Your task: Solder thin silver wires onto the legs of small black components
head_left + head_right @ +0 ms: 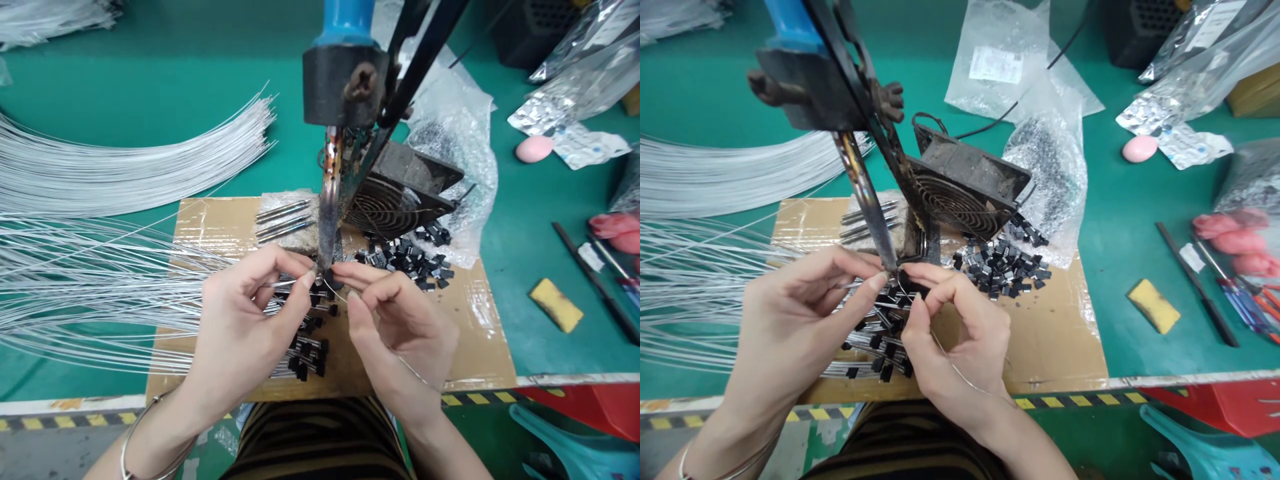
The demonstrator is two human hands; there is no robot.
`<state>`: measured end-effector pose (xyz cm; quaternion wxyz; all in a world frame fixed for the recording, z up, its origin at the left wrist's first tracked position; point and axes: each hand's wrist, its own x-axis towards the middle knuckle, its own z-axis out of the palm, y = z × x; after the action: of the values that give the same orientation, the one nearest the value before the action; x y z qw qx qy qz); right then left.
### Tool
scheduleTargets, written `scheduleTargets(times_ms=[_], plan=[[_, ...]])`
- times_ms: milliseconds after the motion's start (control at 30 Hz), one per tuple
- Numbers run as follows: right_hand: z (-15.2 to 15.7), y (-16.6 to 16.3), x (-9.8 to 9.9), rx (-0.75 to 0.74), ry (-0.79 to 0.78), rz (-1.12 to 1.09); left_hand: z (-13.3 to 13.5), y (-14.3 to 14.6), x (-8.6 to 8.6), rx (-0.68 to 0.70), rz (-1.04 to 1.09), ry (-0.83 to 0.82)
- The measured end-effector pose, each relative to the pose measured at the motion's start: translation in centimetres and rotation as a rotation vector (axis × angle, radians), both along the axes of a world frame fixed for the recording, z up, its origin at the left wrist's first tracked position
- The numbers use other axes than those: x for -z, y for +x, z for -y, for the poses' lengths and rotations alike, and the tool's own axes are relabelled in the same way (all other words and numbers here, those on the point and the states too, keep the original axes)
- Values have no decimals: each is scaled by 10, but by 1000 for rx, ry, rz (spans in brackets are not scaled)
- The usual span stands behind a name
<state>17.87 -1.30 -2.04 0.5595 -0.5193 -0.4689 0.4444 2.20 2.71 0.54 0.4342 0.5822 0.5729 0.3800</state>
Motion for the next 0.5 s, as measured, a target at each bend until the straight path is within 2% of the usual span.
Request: scheduleTargets(times_ms=[500], plan=[[0, 0, -2, 16, 5, 75, 0, 1, -1, 15, 4, 13]])
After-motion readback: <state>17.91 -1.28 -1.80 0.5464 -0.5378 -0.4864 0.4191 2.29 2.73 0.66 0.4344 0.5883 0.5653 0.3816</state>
